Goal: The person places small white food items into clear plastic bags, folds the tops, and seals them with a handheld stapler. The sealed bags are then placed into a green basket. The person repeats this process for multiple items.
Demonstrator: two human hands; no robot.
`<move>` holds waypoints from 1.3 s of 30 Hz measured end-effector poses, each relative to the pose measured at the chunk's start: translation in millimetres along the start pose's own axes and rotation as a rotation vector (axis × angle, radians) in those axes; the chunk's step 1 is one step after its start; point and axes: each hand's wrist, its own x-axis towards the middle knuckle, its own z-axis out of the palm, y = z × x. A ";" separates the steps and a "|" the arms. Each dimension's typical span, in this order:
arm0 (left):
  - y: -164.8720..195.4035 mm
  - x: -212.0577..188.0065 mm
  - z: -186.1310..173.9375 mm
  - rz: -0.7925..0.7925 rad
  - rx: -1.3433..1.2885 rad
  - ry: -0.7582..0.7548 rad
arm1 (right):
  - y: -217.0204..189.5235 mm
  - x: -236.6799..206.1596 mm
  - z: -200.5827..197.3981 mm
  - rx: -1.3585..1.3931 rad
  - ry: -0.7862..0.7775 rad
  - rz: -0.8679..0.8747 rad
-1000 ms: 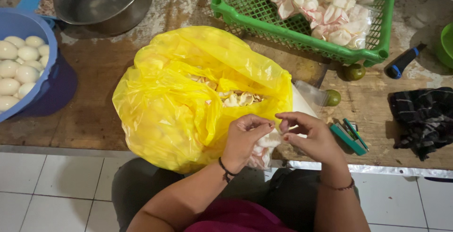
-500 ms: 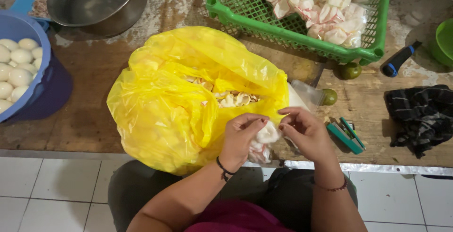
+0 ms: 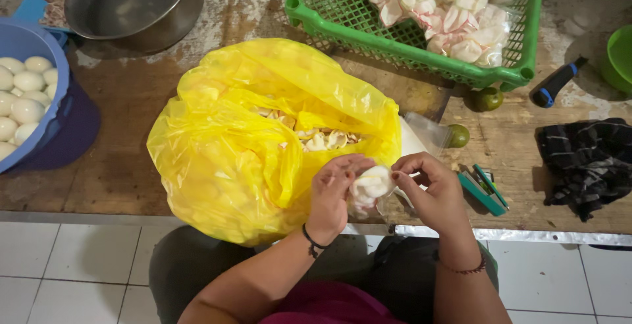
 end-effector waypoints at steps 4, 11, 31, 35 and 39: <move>-8.4 -1.2 -6.4 0.076 0.069 0.038 | 4.1 0.2 -3.5 0.043 -0.025 0.021; -17.0 -4.7 -8.2 0.260 0.253 0.088 | 17.4 -2.7 3.2 0.235 -0.033 0.028; 6.0 -4.4 23.1 -0.118 0.289 0.093 | -23.4 -11.4 22.2 -0.176 0.183 -0.231; 1.4 -5.6 19.6 -0.062 0.302 0.149 | -16.7 -12.3 25.0 -0.145 0.183 -0.235; 1.7 -7.6 15.2 -0.055 0.238 0.132 | -6.5 -14.4 24.6 -0.046 0.156 -0.153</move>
